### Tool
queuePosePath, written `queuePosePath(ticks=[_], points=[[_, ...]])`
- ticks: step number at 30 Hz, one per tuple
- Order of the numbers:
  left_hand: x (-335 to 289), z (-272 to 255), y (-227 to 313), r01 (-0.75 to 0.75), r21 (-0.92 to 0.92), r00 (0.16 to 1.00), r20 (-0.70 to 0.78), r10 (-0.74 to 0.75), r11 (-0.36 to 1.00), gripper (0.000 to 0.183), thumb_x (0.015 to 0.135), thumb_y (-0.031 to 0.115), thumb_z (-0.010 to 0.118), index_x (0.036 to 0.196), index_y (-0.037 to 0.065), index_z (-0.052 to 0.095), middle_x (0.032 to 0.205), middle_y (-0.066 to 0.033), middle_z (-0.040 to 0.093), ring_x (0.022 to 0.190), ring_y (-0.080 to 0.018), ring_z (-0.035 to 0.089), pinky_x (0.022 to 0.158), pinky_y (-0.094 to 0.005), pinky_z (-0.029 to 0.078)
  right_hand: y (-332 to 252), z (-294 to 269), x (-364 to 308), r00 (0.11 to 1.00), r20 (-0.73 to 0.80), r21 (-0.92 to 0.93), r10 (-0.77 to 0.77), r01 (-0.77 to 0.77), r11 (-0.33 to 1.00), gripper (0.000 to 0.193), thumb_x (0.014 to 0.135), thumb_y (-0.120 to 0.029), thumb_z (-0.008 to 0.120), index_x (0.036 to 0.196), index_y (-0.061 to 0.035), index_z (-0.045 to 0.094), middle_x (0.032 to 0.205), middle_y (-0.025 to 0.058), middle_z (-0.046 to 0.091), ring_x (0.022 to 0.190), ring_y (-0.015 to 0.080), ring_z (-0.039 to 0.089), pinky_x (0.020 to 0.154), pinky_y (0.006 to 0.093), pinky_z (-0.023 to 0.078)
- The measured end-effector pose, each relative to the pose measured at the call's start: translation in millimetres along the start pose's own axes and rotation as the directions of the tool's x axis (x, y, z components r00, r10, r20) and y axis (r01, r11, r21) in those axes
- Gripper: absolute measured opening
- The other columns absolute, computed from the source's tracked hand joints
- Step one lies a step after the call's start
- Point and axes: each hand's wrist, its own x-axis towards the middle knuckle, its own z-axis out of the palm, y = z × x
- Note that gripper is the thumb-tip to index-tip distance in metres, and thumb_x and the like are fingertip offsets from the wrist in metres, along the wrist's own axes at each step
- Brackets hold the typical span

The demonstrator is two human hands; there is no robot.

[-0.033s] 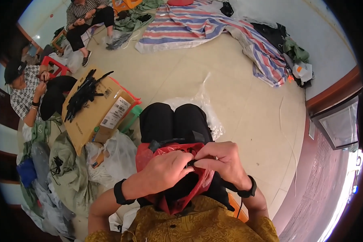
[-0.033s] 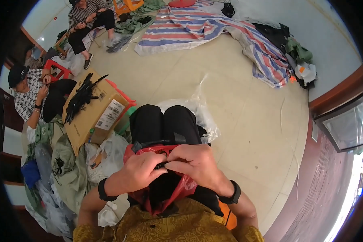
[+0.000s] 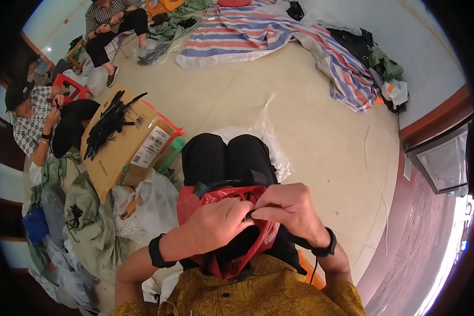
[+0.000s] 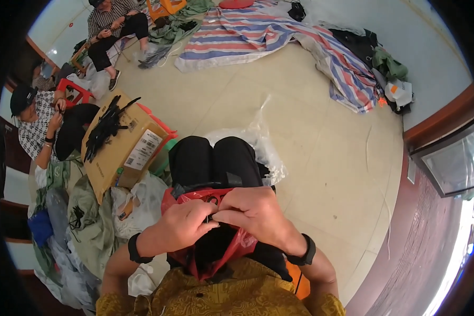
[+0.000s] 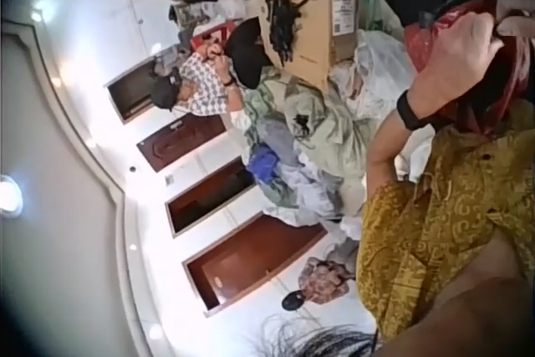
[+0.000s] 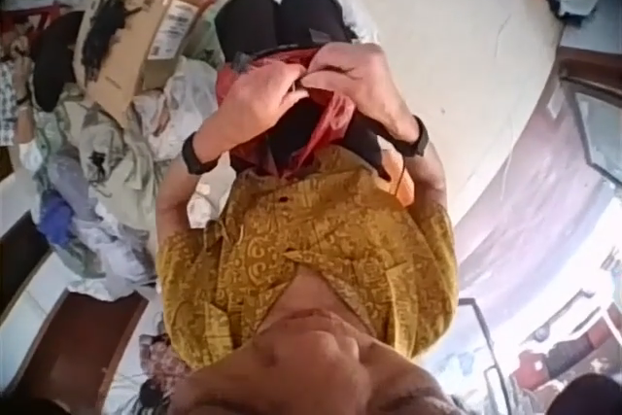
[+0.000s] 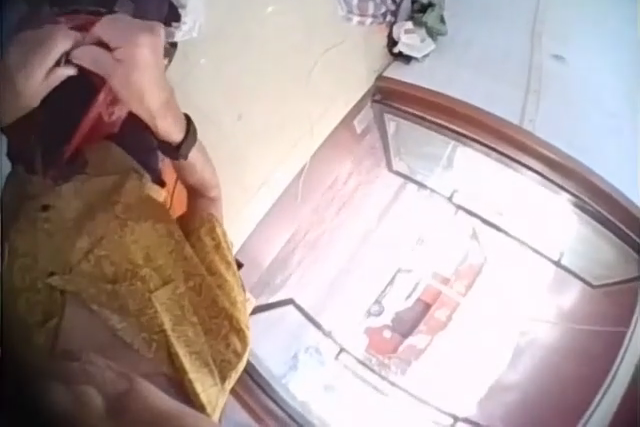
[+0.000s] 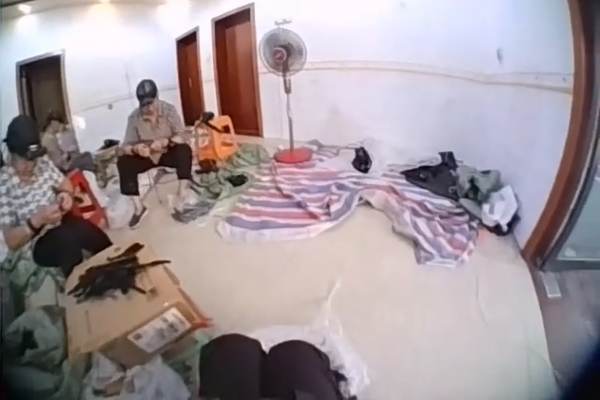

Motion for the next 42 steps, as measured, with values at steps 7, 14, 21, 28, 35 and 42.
queuePosePath(ticks=[7,14,21,28,35,42], points=[[0,3,-1,-0.043,0.088,0.999,0.017,0.042,0.995,0.031,0.07,0.011,0.066,0.09,0.001,0.046,0.067,-0.0073,0.044,0.06,-0.02,0.051,0.053,-0.0279,0.045,-2,-8,5,0.985,0.158,-0.229,-0.062,0.097,0.969,0.019,0.066,-0.018,0.07,0.065,-0.0021,0.059,0.056,0.0059,0.053,0.048,0.0195,0.05,0.045,0.0276,0.038],[2,5,-1,-0.142,0.216,0.99,0.041,0.136,0.966,0.024,0.07,0.009,0.06,0.087,0.0,0.047,0.065,-0.0038,0.042,0.059,-0.016,0.05,0.051,-0.0261,0.044,4,-8,4,0.955,0.295,-0.078,0.039,-0.016,0.997,0.017,0.069,-0.017,0.066,0.066,-0.0024,0.059,0.055,0.0091,0.051,0.048,0.0217,0.049,0.046,0.0296,0.038],[1,7,5,-0.211,0.11,0.977,0.046,0.207,0.971,0.026,0.065,0.01,0.063,0.085,0.002,0.047,0.061,-0.0031,0.04,0.055,-0.015,0.048,0.046,-0.0264,0.042,18,-4,-13,0.857,0.465,0.342,0.221,-0.404,0.848,0.025,0.066,-0.009,0.067,0.054,0.0017,0.049,0.048,0.0022,0.044,0.047,0.0057,0.04,0.043,0.0246,0.03],[5,3,11,-0.223,-0.113,0.974,0.021,0.227,0.968,0.03,0.064,0.01,0.067,0.085,0.003,0.047,0.058,-0.0028,0.04,0.049,-0.0167,0.047,0.041,-0.0269,0.039,31,7,-20,0.91,0.407,0.612,-0.081,-0.206,0.763,0.034,0.062,-0.006,0.07,0.048,0.0004,0.039,0.044,0.0058,0.033,0.039,0.0174,0.033,0.041,0.0317,0.022],[4,6,12,-0.252,-0.275,0.962,0.032,0.271,0.928,0.03,0.066,0.01,0.068,0.087,0.001,0.048,0.06,-0.0035,0.042,0.048,-0.0176,0.048,0.04,-0.0282,0.039,43,21,-28,0.916,0.283,0.782,-0.285,-0.049,0.621,0.039,0.061,-0.006,0.071,0.046,-0.0007,0.035,0.042,0.007,0.031,0.038,0.0209,0.03,0.041,0.0338,0.02],[6,5,12,-0.239,-0.389,0.96,0.043,0.277,0.89,0.029,0.067,0.008,0.067,0.088,0.001,0.048,0.06,-0.0044,0.042,0.048,-0.018,0.048,0.04,-0.0277,0.039,51,31,-29,0.904,0.253,0.884,-0.346,-0.07,0.463,0.039,0.056,-0.007,0.071,0.046,-0.0005,0.034,0.043,0.0046,0.03,0.039,0.0161,0.028,0.041,0.0319,0.019]])
